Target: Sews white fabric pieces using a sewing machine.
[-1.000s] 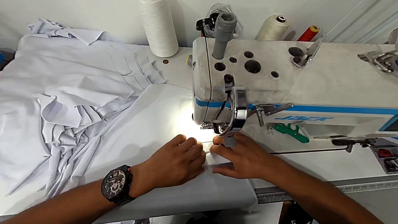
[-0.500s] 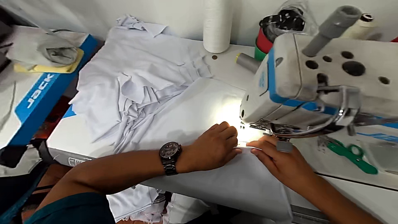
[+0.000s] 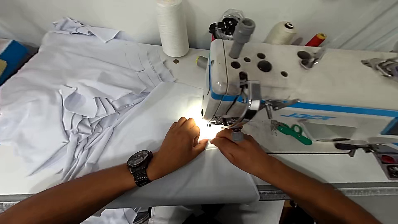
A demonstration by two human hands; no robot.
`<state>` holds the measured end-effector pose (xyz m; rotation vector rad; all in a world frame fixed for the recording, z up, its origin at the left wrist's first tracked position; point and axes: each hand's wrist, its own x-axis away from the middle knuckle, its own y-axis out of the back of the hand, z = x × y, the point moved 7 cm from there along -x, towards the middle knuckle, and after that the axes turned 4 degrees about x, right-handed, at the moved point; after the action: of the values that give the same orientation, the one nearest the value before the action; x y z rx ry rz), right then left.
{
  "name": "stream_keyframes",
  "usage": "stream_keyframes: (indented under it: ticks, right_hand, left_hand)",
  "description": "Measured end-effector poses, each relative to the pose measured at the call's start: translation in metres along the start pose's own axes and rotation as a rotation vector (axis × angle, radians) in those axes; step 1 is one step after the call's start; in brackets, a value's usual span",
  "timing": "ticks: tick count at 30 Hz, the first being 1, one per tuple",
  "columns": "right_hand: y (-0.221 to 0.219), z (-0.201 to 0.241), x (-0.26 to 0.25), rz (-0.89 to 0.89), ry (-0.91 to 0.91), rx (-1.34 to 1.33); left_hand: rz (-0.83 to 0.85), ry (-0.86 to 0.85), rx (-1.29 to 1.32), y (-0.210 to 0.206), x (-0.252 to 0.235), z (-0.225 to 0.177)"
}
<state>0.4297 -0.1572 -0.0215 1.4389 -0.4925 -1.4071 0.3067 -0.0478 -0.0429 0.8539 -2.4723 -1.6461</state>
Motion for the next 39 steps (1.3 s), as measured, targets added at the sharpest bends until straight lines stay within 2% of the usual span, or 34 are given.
stream_keyframes:
  ticks: [3, 6, 8, 10, 13, 16, 22, 24, 28, 32, 34, 36, 39]
  right_hand:
    - [-0.015, -0.008, -0.009, 0.114, 0.087, -0.146]
    - [-0.018, -0.016, -0.014, 0.18, 0.167, -0.186]
    - [-0.02, -0.018, -0.009, 0.141, 0.176, -0.213]
    - [-0.019, -0.018, -0.007, 0.107, 0.172, -0.208]
    - [-0.018, -0.017, -0.004, 0.099, 0.181, -0.215]
    - [-0.018, -0.017, -0.004, 0.119, 0.201, -0.198]
    - [-0.026, -0.004, -0.012, 0.276, 0.24, -0.082]
    - [-0.025, -0.003, -0.012, 0.281, 0.224, -0.06]
    - [-0.016, -0.02, -0.003, 0.106, 0.068, 0.032]
    - [-0.007, -0.033, -0.001, 0.024, -0.106, 0.211]
    - [-0.002, -0.032, -0.006, 0.007, -0.139, 0.248]
    - [-0.001, -0.033, -0.012, 0.006, -0.172, 0.25]
    - [-0.011, -0.033, -0.015, 0.125, -0.223, 0.215]
  left_hand:
    - [0.042, -0.038, 0.133, 0.011, 0.0, 0.006]
    - [0.132, -0.206, 0.263, 0.028, 0.014, 0.013]
    - [0.129, -0.371, 0.184, 0.026, 0.029, 0.014]
    - [0.059, -0.444, 0.087, 0.023, 0.035, 0.013]
    - [-0.01, -0.429, 0.064, 0.024, 0.034, 0.007]
    - [-0.089, -0.343, 0.214, 0.039, 0.026, 0.001]
    - [-0.136, -0.393, 0.316, 0.034, 0.026, -0.023]
    - [-0.076, -0.321, 0.259, 0.028, 0.023, -0.011]
    - [0.077, -0.187, -0.077, 0.012, 0.002, 0.027]
    - [0.129, -0.311, -0.109, 0.017, -0.024, 0.042]
    - [0.114, -0.325, -0.096, 0.023, -0.027, 0.036]
    - [0.029, -0.344, -0.069, 0.032, -0.017, 0.015]
    - [-0.062, -0.457, -0.053, 0.029, 0.008, -0.019]
